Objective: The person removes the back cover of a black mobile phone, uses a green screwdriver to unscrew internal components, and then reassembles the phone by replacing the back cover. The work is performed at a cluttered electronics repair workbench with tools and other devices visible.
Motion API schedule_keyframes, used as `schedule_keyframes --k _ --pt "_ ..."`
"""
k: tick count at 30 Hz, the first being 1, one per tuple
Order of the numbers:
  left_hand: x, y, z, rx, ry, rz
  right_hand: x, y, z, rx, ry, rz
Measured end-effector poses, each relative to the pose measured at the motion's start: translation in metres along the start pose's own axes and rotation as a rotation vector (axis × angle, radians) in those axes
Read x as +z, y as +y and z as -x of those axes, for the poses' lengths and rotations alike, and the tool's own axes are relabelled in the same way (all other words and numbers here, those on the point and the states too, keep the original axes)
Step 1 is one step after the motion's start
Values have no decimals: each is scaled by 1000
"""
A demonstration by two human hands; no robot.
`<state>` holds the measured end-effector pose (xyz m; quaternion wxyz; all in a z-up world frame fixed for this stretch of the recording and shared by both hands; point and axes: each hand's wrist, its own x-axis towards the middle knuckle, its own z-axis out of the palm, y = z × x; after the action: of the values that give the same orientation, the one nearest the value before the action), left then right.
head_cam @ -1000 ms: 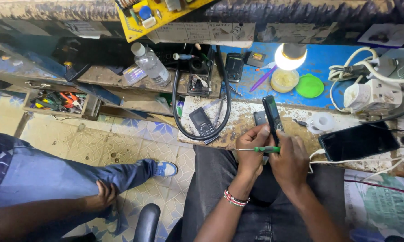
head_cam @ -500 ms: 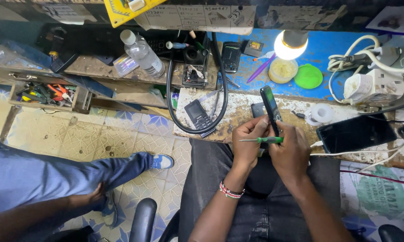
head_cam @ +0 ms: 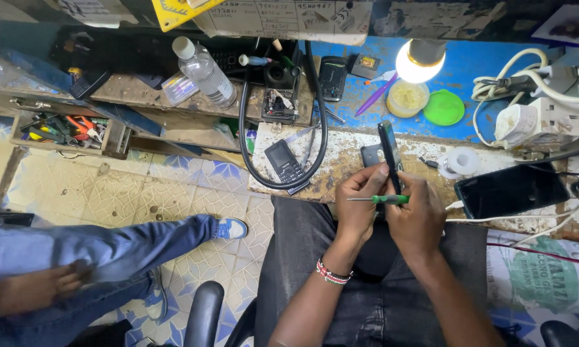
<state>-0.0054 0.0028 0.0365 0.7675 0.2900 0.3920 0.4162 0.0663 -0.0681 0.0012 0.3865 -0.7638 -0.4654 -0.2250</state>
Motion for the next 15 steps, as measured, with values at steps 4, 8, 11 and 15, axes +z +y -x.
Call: schedule_keyframes --k 4,8,11,15 --pt "-5 -14 -4 -19 1 23 -1 -2 0 -20 2 2" --pt "-4 -13 -3 -30 23 77 -1 -2 3 -48 -10 13" --pt "-5 -17 -4 -16 31 78 1 0 4 -62 -12 26" --pt "-4 -13 -3 2 28 44 1 -1 5 -63 -15 30"
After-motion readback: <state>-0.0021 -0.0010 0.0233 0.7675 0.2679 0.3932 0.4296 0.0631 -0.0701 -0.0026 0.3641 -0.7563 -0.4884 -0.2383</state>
